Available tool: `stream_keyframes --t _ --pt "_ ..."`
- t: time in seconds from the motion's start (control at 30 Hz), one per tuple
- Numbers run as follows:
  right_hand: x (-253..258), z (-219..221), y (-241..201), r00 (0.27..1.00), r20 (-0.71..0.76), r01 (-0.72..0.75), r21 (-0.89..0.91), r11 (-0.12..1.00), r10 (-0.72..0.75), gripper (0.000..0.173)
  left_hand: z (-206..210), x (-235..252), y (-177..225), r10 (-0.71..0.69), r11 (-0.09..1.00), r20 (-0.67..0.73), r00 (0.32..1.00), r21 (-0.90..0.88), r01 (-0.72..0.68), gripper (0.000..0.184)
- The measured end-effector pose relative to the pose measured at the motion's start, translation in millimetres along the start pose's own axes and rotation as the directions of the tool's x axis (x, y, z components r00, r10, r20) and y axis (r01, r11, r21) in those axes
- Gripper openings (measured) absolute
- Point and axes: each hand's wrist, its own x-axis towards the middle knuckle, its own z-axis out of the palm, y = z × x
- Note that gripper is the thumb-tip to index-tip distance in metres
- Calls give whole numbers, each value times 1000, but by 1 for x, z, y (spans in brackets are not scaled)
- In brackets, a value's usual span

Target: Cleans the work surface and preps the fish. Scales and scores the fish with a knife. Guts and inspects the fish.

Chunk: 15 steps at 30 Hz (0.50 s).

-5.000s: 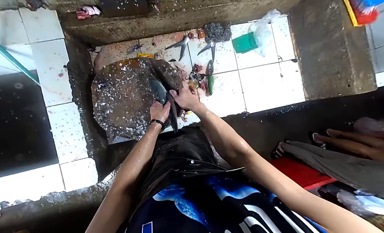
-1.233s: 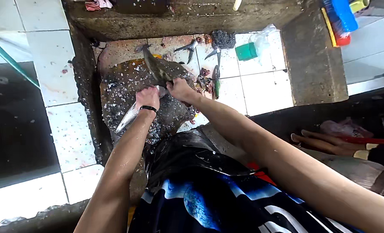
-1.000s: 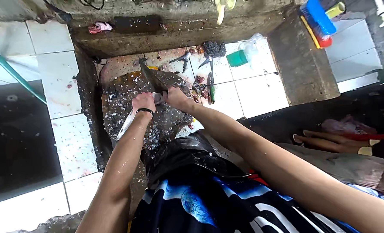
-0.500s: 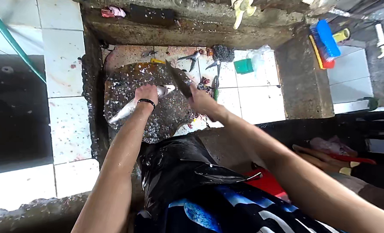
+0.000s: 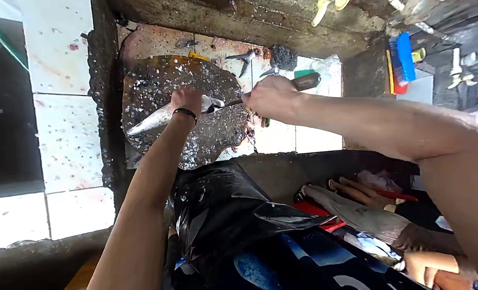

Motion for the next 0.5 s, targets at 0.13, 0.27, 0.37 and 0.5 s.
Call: stream_keyframes --t 0.13,0.27,0.37,0.5 --pt "24 5 -18 990 57 -130 76 988 126 30 -9 14 -19 46 999 4 999 -29 -46 48" --pt "31 23 -27 978 42 -209 215 954 205 35 -17 33 -31 82 996 34 996 -38 -81 60" --pt "31 47 -18 979 25 -202 265 943 203 35 -21 37 -33 90 996 98 991 -33 -87 59" --pt "43 71 -17 970 75 -243 264 934 231 44 -23 37 -35 91 996 104 990 -35 -87 52"
